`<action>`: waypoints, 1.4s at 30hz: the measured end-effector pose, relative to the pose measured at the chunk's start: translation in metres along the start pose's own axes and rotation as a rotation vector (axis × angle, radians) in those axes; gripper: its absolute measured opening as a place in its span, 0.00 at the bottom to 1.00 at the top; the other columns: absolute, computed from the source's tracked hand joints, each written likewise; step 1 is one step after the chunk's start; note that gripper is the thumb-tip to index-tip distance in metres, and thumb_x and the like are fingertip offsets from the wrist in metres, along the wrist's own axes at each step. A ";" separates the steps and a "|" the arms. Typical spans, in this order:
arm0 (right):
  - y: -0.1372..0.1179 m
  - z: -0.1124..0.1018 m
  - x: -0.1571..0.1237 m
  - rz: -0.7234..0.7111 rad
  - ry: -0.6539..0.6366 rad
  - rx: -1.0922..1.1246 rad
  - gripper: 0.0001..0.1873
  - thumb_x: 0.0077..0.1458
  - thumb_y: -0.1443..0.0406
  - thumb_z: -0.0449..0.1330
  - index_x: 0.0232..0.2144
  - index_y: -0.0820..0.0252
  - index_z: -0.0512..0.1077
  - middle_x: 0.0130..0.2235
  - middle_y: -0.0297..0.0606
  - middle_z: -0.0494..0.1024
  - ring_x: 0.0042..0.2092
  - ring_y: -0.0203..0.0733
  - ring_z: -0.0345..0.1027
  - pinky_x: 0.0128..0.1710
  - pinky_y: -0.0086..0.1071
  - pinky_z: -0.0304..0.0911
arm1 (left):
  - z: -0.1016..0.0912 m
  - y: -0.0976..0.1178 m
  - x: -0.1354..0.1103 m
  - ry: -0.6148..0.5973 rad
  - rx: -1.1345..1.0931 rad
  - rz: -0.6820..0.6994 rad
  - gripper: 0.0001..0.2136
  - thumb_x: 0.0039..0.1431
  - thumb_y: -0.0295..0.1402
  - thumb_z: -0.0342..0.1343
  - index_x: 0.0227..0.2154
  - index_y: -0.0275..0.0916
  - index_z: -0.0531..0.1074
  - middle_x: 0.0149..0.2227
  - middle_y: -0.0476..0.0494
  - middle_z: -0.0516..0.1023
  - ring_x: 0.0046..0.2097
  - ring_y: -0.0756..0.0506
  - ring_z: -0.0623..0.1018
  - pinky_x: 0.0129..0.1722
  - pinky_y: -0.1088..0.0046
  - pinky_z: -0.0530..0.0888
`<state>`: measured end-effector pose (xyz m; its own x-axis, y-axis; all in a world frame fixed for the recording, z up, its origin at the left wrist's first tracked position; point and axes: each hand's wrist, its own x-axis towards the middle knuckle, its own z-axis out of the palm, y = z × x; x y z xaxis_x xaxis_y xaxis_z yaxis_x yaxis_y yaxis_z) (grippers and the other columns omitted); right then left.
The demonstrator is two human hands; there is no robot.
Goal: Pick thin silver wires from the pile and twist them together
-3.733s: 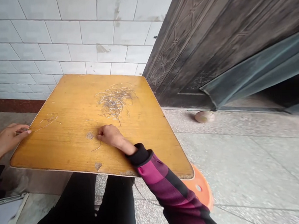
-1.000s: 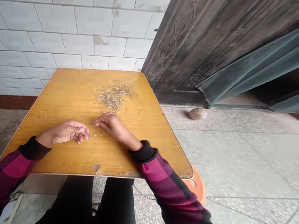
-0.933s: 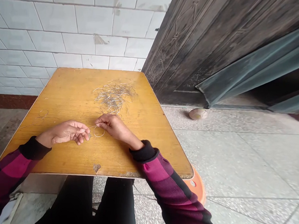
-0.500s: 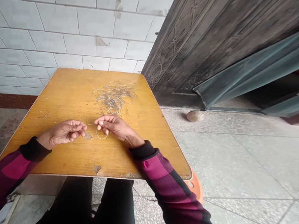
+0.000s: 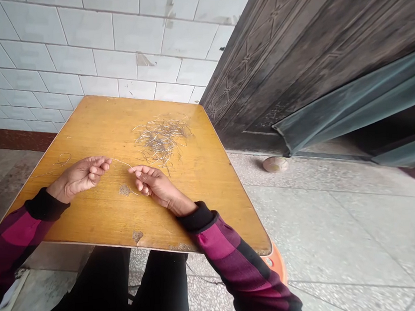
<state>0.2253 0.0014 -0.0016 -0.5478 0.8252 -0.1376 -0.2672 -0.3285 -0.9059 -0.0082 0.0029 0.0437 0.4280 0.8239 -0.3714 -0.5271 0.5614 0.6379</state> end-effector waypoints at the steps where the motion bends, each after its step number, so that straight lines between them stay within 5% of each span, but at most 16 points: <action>1: 0.001 0.003 -0.001 -0.004 0.017 0.030 0.18 0.50 0.58 0.68 0.42 0.59 0.73 0.20 0.25 0.71 0.18 0.25 0.52 0.17 0.20 0.41 | 0.000 0.001 0.000 0.012 -0.033 0.005 0.17 0.67 0.17 0.41 0.29 0.26 0.73 0.25 0.42 0.76 0.16 0.58 0.71 0.15 0.91 0.69; 15: 0.029 0.029 -0.011 -0.211 0.156 -0.092 0.18 0.53 0.57 0.66 0.44 0.56 0.74 0.27 0.29 0.75 0.23 0.29 0.60 0.17 0.23 0.52 | 0.002 0.007 -0.001 0.066 -0.243 0.033 0.18 0.70 0.20 0.35 0.32 0.29 0.70 0.25 0.45 0.76 0.18 0.58 0.74 0.17 0.92 0.69; 29: 0.028 0.029 -0.021 -0.347 -0.006 -0.642 0.13 0.63 0.56 0.56 0.37 0.60 0.70 0.31 0.34 0.75 0.25 0.29 0.65 0.26 0.27 0.64 | 0.001 0.006 0.000 0.010 -0.014 -0.021 0.19 0.69 0.19 0.36 0.29 0.26 0.72 0.24 0.42 0.76 0.17 0.58 0.72 0.15 0.91 0.69; 42: 0.022 0.030 -0.021 -0.392 -0.274 -0.904 0.12 0.67 0.63 0.50 0.34 0.60 0.69 0.30 0.33 0.72 0.25 0.29 0.63 0.28 0.27 0.64 | -0.009 -0.005 0.012 -0.111 0.247 -0.122 0.09 0.64 0.20 0.53 0.29 0.25 0.75 0.25 0.41 0.78 0.18 0.59 0.72 0.17 0.91 0.68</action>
<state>0.2071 -0.0366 -0.0069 -0.7429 0.6295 0.2274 0.1691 0.5052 -0.8463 -0.0072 0.0110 0.0298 0.5623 0.7304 -0.3878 -0.2779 0.6085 0.7433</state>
